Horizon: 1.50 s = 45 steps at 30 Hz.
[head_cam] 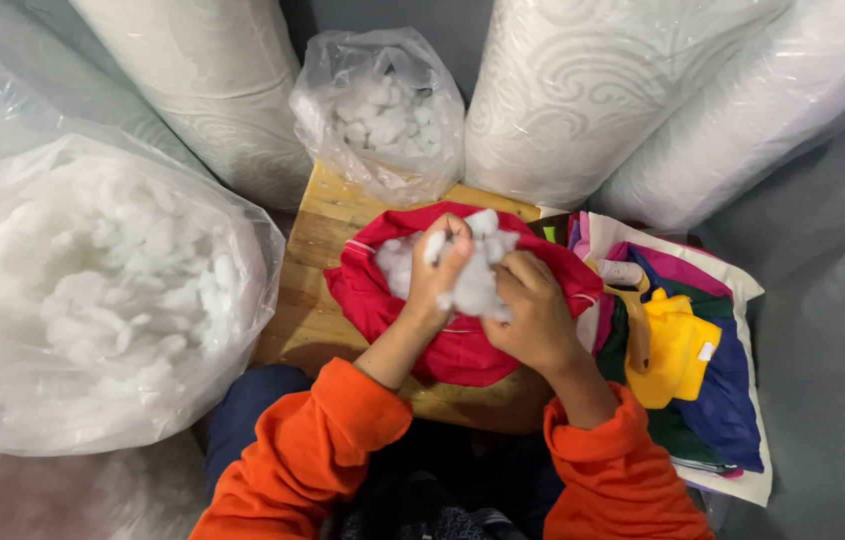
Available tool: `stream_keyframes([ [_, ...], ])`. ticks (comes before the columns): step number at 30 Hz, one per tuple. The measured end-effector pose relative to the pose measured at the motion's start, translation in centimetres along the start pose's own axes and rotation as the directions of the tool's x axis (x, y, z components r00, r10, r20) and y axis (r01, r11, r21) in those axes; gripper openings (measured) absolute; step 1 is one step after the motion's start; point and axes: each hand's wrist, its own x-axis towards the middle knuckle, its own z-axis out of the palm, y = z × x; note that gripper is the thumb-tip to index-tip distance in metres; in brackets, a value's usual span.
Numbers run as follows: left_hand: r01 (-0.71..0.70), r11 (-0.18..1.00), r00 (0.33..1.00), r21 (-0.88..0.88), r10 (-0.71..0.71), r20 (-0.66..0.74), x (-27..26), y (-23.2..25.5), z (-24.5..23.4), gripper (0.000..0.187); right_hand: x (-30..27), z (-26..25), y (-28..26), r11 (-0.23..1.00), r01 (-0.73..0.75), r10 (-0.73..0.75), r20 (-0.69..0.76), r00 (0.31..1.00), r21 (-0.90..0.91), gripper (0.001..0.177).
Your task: Stuffing a red pillowcase with white fiberfill material and shaping it.
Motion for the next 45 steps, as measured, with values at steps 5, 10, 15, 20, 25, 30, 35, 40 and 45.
stream_keyframes([
  [5,0.199,0.980,0.979,-0.019,-0.200,-0.049,-0.7,1.8,1.8,0.036,0.3,0.4,-1.0,0.994,-0.039,0.044,-0.050,0.998,0.106,0.021],
  [10,0.335,0.893,0.921,-0.299,-0.378,-0.098,-0.8,1.0,0.1,0.036,0.6,0.6,-1.9,0.945,-0.080,0.106,-0.067,0.992,0.317,0.029],
  [15,0.245,0.963,0.956,-0.112,-0.259,-0.136,-1.7,-0.4,0.2,0.020,0.0,2.6,-1.8,0.916,-0.197,0.237,-0.074,0.969,0.350,0.046],
  [20,0.019,0.983,1.000,0.183,-0.022,0.013,-2.1,2.2,-0.1,0.022,-0.5,4.6,-1.6,0.945,-0.224,0.252,-0.090,0.964,0.239,0.045],
  [25,-0.080,0.969,0.992,0.233,0.055,0.113,-2.7,3.0,1.1,0.053,0.3,3.5,-2.8,0.960,-0.281,0.279,-0.170,0.945,0.017,0.026],
  [30,0.266,0.949,0.945,-0.173,-0.292,-0.149,-2.3,-2.3,-0.1,0.013,1.4,2.0,-3.0,0.912,-0.324,0.339,-0.015,0.941,0.251,0.063],
  [35,0.414,0.825,0.831,-0.385,-0.515,-0.212,-0.7,-2.9,-1.2,0.003,2.9,-1.4,-4.0,0.832,-0.322,0.342,0.040,0.939,0.452,0.072],
  [40,0.388,0.854,0.833,-0.346,-0.485,-0.265,-0.1,-2.4,-3.1,0.004,1.7,-2.6,-2.5,0.749,-0.453,0.447,0.136,0.884,0.483,0.064],
  [45,0.350,0.890,0.857,-0.292,-0.430,-0.285,0.5,-2.0,-3.2,0.004,1.5,-0.2,-3.2,0.049,-0.590,0.380,0.531,0.757,0.806,0.109],
])
